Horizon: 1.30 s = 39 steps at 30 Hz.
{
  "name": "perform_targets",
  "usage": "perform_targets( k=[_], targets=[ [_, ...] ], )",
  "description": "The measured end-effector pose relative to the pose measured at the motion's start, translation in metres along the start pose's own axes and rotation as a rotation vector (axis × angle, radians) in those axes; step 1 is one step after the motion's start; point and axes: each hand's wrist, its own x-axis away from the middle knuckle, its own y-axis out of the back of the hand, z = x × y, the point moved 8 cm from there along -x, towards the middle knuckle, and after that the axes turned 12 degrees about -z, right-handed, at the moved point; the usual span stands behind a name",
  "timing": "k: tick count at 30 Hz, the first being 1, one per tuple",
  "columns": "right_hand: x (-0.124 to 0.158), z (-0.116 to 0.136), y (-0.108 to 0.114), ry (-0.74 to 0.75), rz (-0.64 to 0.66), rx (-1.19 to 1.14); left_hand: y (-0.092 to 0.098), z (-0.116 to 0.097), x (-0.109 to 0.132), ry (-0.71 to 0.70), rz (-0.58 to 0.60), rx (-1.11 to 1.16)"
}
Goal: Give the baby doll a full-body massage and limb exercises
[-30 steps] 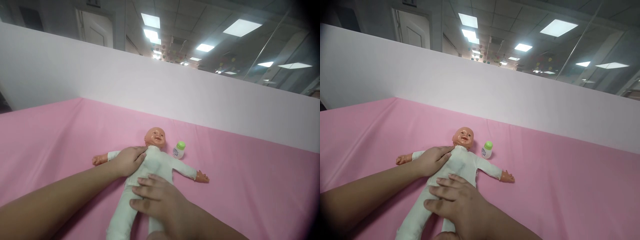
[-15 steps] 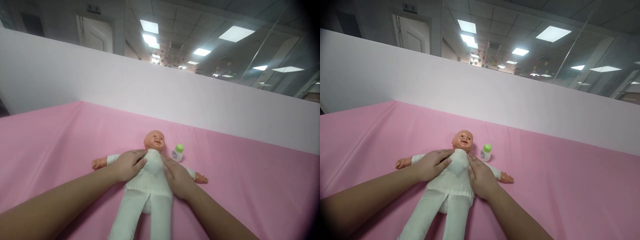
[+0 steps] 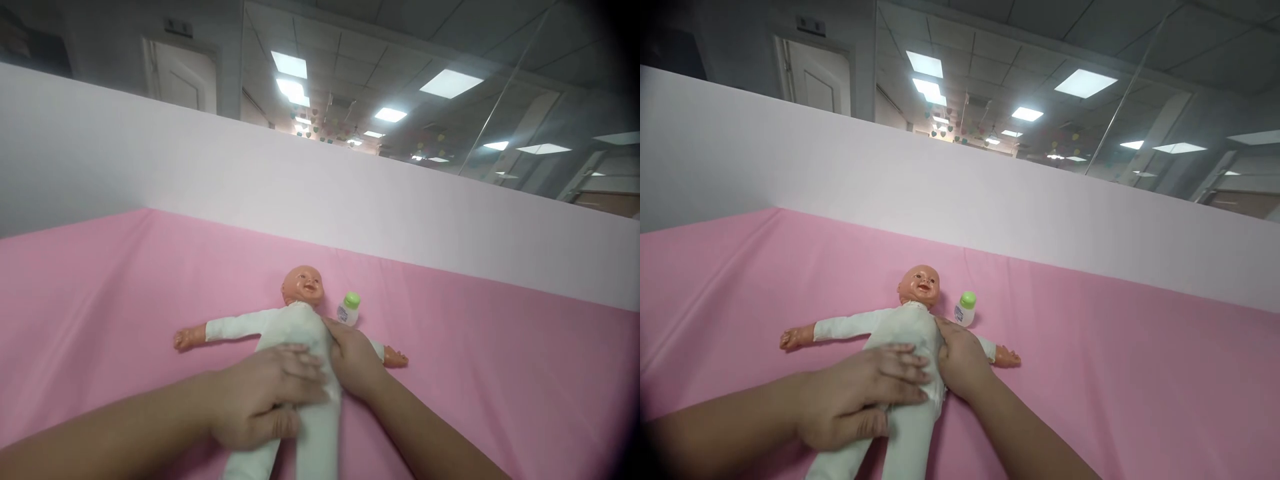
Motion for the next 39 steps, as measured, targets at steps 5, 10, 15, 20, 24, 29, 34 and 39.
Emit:
perform_targets(
  k=[5, 10, 15, 20, 24, 29, 34, 39],
  targets=[
    [-0.001, 0.001, 0.001, 0.010, -0.020, -0.042, 0.012, 0.064, 0.008, 0.198, -0.001, -0.264],
    [0.001, 0.001, 0.009, 0.051, -0.126, -0.077, 0.029, 0.099, 0.017, 0.374, -0.222, -0.418],
    [0.029, 0.064, 0.018, 0.476, -0.119, -0.233, 0.036, 0.113, 0.024, 0.572, -0.361, -0.438],
    [0.056, 0.105, -0.016, 0.716, 0.280, -0.163, 0.034, 0.117, 0.025, 0.571, -0.333, -0.393],
    [0.032, 0.060, -0.025, 0.489, 0.317, -0.002, 0.031, 0.120, 0.024, 0.528, -0.282, -0.360],
    [0.014, 0.007, -0.021, 0.252, 0.239, 0.157, 0.030, 0.121, 0.023, 0.453, -0.235, -0.411],
    [0.025, -0.003, -0.012, 0.216, 0.161, 0.248, 0.029, 0.126, 0.042, 0.443, -0.176, -0.569],
    [0.042, -0.022, 0.003, 0.184, 0.174, 0.402, 0.037, 0.133, 0.077, 0.456, -0.166, -0.738]
  ],
)
